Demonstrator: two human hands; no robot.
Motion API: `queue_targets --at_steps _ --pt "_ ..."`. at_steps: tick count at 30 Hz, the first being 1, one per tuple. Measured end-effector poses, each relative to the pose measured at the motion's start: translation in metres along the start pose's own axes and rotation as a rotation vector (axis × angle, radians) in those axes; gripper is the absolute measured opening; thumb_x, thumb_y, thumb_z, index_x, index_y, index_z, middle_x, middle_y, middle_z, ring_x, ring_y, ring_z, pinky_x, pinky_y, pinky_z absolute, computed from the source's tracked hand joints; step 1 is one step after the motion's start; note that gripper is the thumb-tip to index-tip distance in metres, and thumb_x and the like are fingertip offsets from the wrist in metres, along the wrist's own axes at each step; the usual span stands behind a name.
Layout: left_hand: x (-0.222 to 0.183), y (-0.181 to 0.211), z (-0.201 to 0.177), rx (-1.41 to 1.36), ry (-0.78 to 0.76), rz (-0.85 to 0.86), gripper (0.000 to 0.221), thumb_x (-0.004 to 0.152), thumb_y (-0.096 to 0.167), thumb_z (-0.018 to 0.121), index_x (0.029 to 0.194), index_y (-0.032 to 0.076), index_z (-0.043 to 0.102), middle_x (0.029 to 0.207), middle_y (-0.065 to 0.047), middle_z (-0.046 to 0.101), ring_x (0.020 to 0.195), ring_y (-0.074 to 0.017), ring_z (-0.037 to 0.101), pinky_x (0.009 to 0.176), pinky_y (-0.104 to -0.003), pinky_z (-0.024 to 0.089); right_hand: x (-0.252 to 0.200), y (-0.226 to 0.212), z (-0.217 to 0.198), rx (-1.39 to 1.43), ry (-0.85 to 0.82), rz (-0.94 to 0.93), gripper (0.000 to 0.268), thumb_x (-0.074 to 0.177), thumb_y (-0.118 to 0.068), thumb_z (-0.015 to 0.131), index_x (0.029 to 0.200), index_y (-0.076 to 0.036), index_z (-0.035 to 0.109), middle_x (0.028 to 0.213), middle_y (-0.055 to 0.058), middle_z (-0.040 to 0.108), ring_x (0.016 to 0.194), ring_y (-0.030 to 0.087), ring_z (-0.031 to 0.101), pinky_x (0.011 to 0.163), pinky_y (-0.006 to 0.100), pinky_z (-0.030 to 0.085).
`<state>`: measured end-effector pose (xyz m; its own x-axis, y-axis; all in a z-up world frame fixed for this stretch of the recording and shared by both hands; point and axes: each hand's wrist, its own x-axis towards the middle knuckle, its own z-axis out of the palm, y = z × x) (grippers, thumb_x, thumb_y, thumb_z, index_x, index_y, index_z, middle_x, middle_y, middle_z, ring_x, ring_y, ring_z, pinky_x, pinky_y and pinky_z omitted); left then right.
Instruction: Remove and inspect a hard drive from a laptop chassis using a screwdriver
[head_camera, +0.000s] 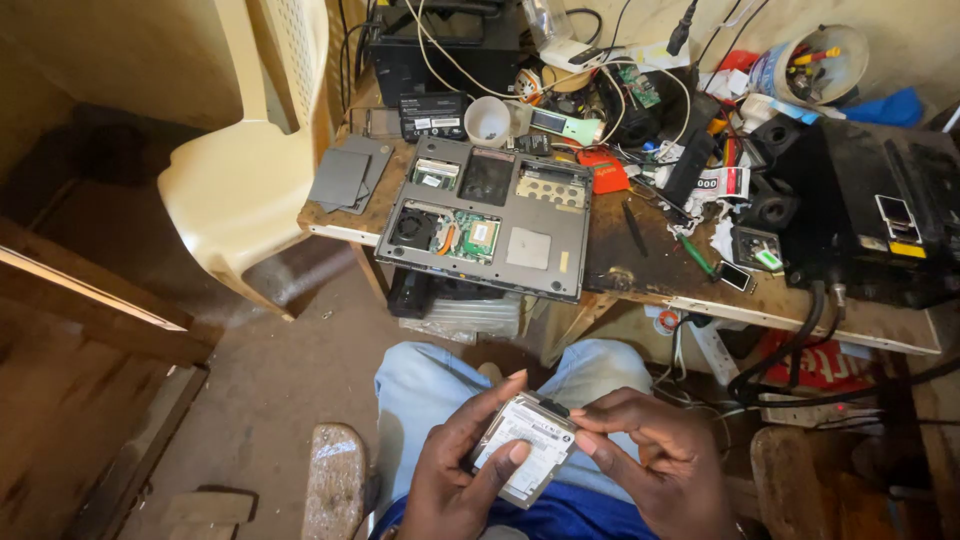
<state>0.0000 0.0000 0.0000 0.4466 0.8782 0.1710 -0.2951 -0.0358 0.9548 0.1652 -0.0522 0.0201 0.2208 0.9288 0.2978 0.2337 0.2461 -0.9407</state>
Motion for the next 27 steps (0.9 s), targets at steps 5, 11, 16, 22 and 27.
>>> queue_targets --at_steps 5,11,16,22,27 --pt "0.001 0.007 -0.001 -0.070 0.014 -0.045 0.048 0.078 0.023 0.060 0.118 0.000 0.050 0.113 -0.010 0.060 0.098 -0.0117 0.057 0.081 -0.024 0.045 -0.012 0.012 0.004 0.102 0.112 0.275 0.016 0.067 -0.005 0.066 0.081 0.003 0.069 0.083 0.015 0.073 0.076 0.018 0.068 0.058 0.029 0.060" --pt "0.022 0.005 -0.009 -0.046 -0.059 -0.044 0.049 0.080 0.025 0.057 0.121 0.001 0.048 0.114 -0.009 0.059 0.099 -0.0105 0.054 0.084 -0.023 0.042 0.009 0.015 0.007 0.053 0.134 0.169 0.015 0.066 -0.004 0.068 0.079 0.004 0.069 0.074 0.013 0.069 0.071 0.017 0.066 0.063 0.025 0.050" --pt "0.056 -0.001 -0.019 -0.041 -0.029 -0.154 0.053 0.078 0.025 0.057 0.125 0.004 0.044 0.116 -0.007 0.058 0.102 -0.0092 0.052 0.085 -0.023 0.042 0.047 0.036 0.009 0.033 0.183 0.348 0.015 0.063 -0.006 0.071 0.073 0.005 0.071 0.064 0.012 0.069 0.043 0.014 0.057 0.040 0.024 0.046" --pt "0.116 -0.014 -0.041 -0.182 0.084 -0.255 0.071 0.078 0.025 0.058 0.138 0.014 0.021 0.100 -0.008 0.058 0.085 -0.0098 0.055 0.071 -0.022 0.045 0.124 0.093 -0.006 0.308 0.244 0.497 0.019 0.068 -0.001 0.062 0.080 0.014 0.062 0.081 0.025 0.065 0.047 0.024 0.051 0.045 0.032 0.041" --pt "0.169 -0.032 -0.073 -0.145 0.170 -0.259 0.063 0.077 0.031 0.054 0.132 0.010 0.030 0.102 -0.015 0.063 0.073 -0.0159 0.065 0.063 -0.022 0.050 0.209 0.136 -0.027 0.525 0.265 0.627 0.013 0.070 -0.009 0.064 0.081 -0.002 0.064 0.067 0.009 0.060 0.053 0.014 0.051 0.048 0.023 0.039"
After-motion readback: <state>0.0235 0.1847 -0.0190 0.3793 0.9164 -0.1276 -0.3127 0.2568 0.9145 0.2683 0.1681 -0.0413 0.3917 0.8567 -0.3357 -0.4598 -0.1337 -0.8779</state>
